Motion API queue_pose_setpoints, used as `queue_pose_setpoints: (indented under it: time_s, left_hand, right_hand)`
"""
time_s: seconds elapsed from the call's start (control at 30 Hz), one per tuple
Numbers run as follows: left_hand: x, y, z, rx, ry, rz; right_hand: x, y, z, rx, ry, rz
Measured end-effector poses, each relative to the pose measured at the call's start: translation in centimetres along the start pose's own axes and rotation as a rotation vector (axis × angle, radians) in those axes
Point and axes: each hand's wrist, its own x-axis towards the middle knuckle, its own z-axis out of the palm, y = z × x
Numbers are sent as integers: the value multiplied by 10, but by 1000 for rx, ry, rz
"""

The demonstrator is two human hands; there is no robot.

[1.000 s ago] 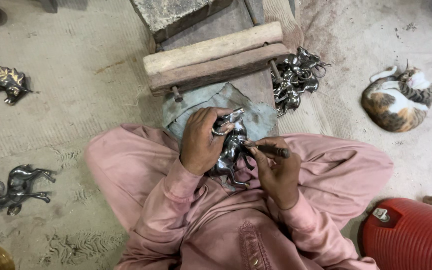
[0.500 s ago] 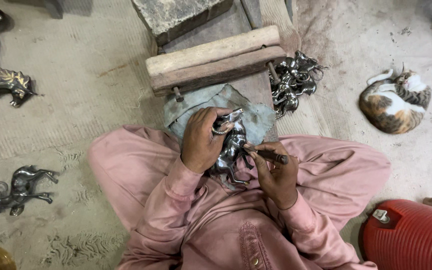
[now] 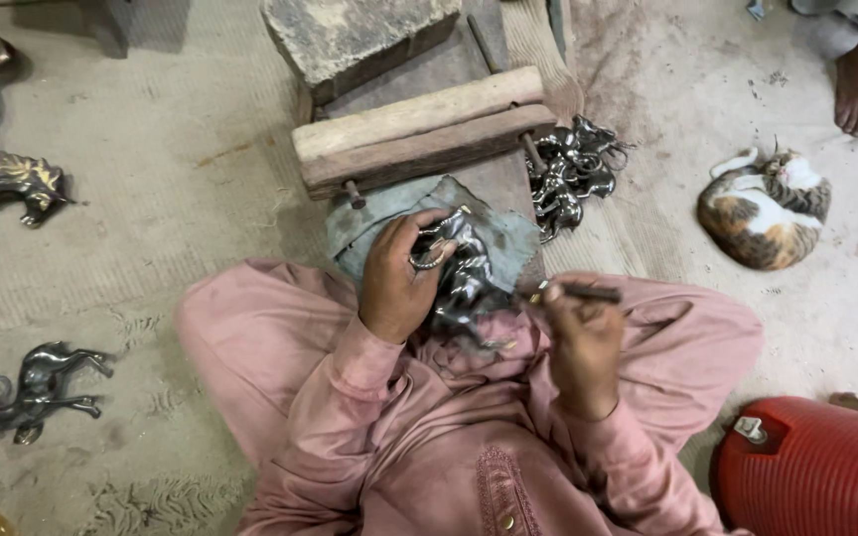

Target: The person sits cross-legged on the floor and uses a small metal tool to polish and detail small metal animal figurines. They rotate the figurines in their hands to access different surfaces and occasionally place finished pieces aside.

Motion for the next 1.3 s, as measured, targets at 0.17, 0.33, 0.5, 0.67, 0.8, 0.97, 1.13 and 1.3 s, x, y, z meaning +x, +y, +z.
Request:
queue_pose_setpoints:
  time_s: [0.17, 0.33, 0.5, 0.67, 0.8, 0.97, 1.13, 1.3]
  left_hand:
    - [-3, 5, -6, 33, -1, 14]
    - [0, 4, -16, -38, -101, 97]
    - [-1, 4, -13, 71, -89, 6]
    - [-1, 3, -8, 78, -79, 23]
    - [1, 4, -4, 71, -102, 5]
    - [3, 4, -3, 71, -105, 10]
    - [3, 2, -3, 77, -124, -9]
    - [4, 1, -3, 60, -131, -14]
  right_hand:
    - [49, -34, 28, -91, -56, -218]
    - [85, -33, 46, -146, -119, -274]
    - [76, -18, 44, -380, -123, -668]
    - [39, -2, 44, -330, -13, -614]
    - [24, 0, 44, -454, -9, -530]
    - [27, -1, 45, -443, -21, -437]
    - [30, 6, 45, -420, 14, -448]
    - [33, 8, 38, -375, 44, -281]
